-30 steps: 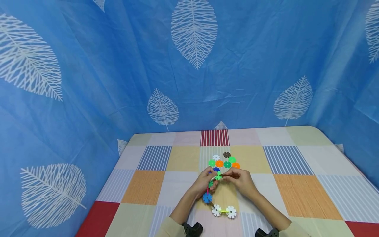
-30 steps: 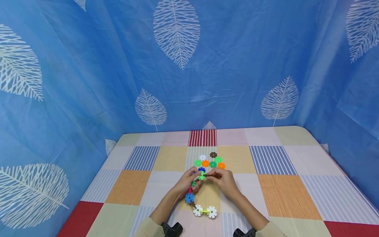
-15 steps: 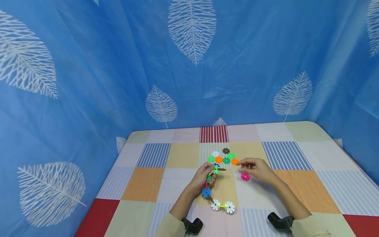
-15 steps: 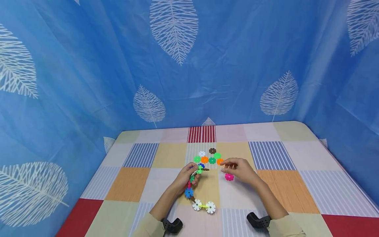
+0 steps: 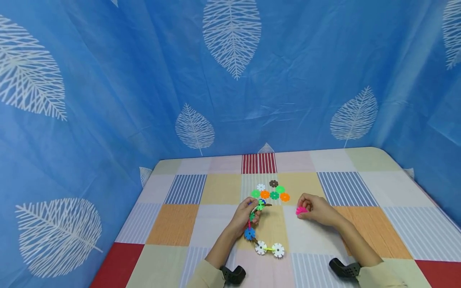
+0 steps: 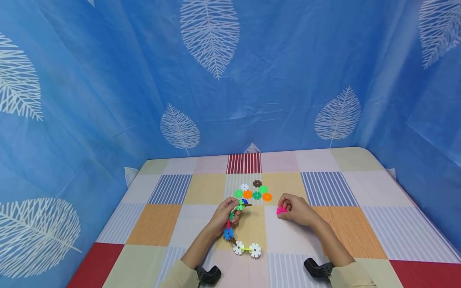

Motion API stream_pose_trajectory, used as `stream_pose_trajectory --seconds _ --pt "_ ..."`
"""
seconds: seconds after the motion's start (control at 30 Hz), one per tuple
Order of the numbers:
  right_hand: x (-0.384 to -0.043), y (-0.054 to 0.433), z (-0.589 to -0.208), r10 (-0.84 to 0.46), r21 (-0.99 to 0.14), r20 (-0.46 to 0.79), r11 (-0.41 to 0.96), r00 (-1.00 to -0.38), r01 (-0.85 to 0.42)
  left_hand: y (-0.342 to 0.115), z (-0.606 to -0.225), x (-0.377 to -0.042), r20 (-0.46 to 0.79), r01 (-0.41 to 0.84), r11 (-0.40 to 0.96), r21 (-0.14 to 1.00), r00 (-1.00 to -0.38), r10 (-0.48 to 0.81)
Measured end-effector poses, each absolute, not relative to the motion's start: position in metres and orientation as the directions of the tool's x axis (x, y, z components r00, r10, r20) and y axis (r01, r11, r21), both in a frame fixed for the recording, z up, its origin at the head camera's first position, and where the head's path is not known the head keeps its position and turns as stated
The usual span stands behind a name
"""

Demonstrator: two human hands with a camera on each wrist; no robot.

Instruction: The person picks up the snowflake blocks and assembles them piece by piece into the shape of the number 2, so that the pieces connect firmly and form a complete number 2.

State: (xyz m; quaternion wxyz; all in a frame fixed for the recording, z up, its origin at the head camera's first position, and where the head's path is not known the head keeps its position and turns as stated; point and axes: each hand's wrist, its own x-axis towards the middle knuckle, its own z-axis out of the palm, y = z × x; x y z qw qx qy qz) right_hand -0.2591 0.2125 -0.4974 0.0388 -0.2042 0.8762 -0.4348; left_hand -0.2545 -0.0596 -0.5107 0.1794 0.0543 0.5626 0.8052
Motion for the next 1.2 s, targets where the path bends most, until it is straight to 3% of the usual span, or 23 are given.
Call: stream_pose_trajectory --seconds 0.17,0.23,0.33,1.2 --pt "-0.252 0.183 -0.489 -0.306 -0.962 0.080 0.224 -0.949 -0.154 -0.059 -0.510 -0.253 -0.113 -0.212 -0.277 0.937 -0.936 0.333" --pt "-0.249 0.170 -0.488 -0.307 -0.992 0.069 0.080 -0.949 -0.098 -0.059 -0.510 -0.253 -0.110 -0.204 -0.271 0.941 -0.938 0.327" --pt "-0.244 0.153 -0.489 -0.288 -0.999 0.054 -0.020 -0.956 -0.051 -0.059 -0.510 -0.251 -0.100 -0.194 -0.272 0.943 -0.940 0.326" --pt "-0.237 0.134 -0.500 -0.190 -0.995 0.057 -0.092 -0.980 -0.040 -0.059 -0.509 -0.249 -0.116 -0.193 -0.262 0.946 -0.952 0.284"
